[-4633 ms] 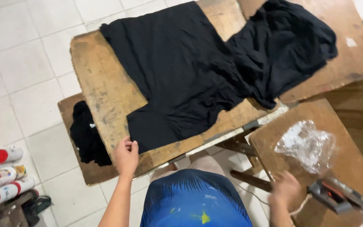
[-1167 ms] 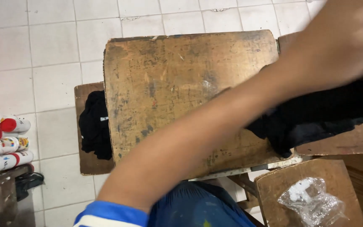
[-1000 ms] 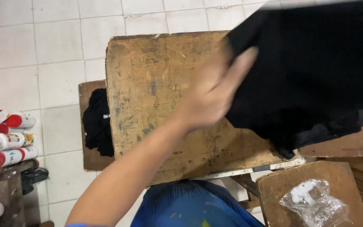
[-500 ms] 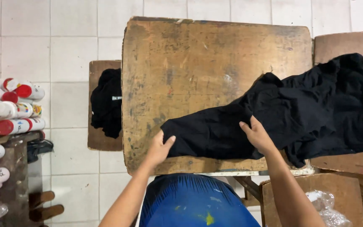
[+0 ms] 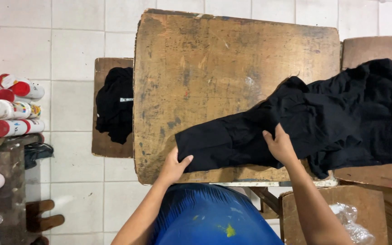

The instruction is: The person irons a black t-shirt on a wooden table, focusing on the sleeve and body. They smooth the fabric with their hands, use an iron to press the garment, and move the shirt to a nearby stool after ironing.

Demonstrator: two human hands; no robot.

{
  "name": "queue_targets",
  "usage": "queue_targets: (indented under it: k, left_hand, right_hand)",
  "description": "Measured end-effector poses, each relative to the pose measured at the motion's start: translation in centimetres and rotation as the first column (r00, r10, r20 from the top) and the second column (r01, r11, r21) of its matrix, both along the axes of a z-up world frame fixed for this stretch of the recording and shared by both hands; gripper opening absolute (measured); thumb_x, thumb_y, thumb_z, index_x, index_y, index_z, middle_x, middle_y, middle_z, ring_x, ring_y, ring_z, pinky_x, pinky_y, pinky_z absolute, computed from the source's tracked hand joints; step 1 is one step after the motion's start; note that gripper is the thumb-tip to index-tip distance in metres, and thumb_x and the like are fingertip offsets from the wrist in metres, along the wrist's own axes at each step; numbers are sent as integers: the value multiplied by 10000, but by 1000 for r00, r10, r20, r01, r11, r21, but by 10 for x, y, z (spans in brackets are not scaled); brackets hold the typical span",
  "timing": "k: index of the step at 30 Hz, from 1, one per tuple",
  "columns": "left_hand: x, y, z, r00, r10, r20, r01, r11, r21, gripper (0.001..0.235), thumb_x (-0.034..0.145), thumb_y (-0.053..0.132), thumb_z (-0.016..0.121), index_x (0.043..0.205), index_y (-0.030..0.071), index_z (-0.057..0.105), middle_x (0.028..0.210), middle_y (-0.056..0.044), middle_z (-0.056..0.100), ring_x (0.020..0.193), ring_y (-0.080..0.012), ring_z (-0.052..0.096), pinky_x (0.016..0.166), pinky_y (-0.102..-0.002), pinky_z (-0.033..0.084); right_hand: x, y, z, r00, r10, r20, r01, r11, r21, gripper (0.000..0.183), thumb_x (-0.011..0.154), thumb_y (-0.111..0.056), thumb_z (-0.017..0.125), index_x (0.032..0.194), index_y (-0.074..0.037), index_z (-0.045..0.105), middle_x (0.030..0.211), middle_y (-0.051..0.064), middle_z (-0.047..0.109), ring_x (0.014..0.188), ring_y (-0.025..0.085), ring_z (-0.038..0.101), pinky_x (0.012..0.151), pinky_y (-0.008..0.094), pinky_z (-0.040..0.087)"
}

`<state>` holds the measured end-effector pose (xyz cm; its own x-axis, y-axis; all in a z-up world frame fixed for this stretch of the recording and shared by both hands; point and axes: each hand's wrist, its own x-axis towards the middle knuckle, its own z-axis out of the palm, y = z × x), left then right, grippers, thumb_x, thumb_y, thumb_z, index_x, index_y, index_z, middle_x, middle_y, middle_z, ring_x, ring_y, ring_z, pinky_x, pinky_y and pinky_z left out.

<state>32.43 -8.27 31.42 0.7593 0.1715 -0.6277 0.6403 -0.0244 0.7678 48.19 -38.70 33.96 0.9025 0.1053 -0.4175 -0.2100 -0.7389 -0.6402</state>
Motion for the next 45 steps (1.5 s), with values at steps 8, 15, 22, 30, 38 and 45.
queue_targets:
  k: [8, 15, 22, 30, 38, 45]
  left_hand:
    - [-1, -7, 16, 995, -38, -89, 33, 998, -55, 684, 953, 178, 646, 1559, 16, 373, 1370, -272, 629, 1290, -382, 602, 1046, -511, 516]
    - [-19, 12, -48, 996, 20, -86, -19, 1000, 12, 689, 993, 232, 616, 1595, 44, 341, 1207, -249, 718, 1047, -327, 719, 809, -428, 613]
    - [-18, 20, -112, 995, 75, -66, -74, 997, 14, 562, 960, 242, 682, 1485, 94, 548, 1054, -190, 770, 836, -232, 727, 654, -330, 627]
    - [-2, 19, -63, 992, -68, -109, 79, 991, 104, 703, 942, 183, 658, 1576, 59, 381, 1106, -206, 758, 1013, -278, 723, 801, -413, 605]
    - [-3, -3, -8, 994, 83, -70, -72, 987, 145, 849, 930, 163, 651, 1644, 75, 200, 1017, -200, 733, 912, -295, 710, 798, -397, 567]
    - [-22, -13, -33, 994, 106, -21, -99, 970, 224, 781, 956, 92, 615, 1639, 72, 237, 960, -171, 693, 863, -302, 693, 714, -406, 565]
  right_hand:
    - [-5, 0, 8, 998, 26, -57, -34, 987, -155, 587, 977, -216, 616, 1532, -112, 452, 1309, 274, 642, 1240, 461, 575, 1017, 651, 471]
    - [-9, -41, -59, 980, -146, 136, 149, 989, -15, 385, 898, -340, 786, 1135, -47, 706, 824, 115, 669, 773, 241, 617, 714, 429, 509]
    - [-1, 35, -41, 634, 425, 646, -171, 892, -419, 294, 817, -238, 790, 1090, -207, 684, 1111, 53, 596, 1080, 321, 595, 850, 438, 451]
    - [35, 77, -96, 710, 688, 151, -525, 659, -538, 160, 933, -273, 693, 1001, -175, 587, 1245, 26, 418, 1270, 325, 369, 1044, 501, 262]
    - [-59, 92, -98, 347, 761, 548, -617, 626, -478, 520, 966, -287, 591, 1449, -102, 532, 1432, 245, 511, 1298, 441, 484, 1022, 511, 364]
    - [-104, 79, -106, 354, 833, 426, -652, 546, -527, 832, 905, -524, 608, 1591, -128, 353, 1668, 165, 289, 1546, 343, 239, 1232, 535, 162]
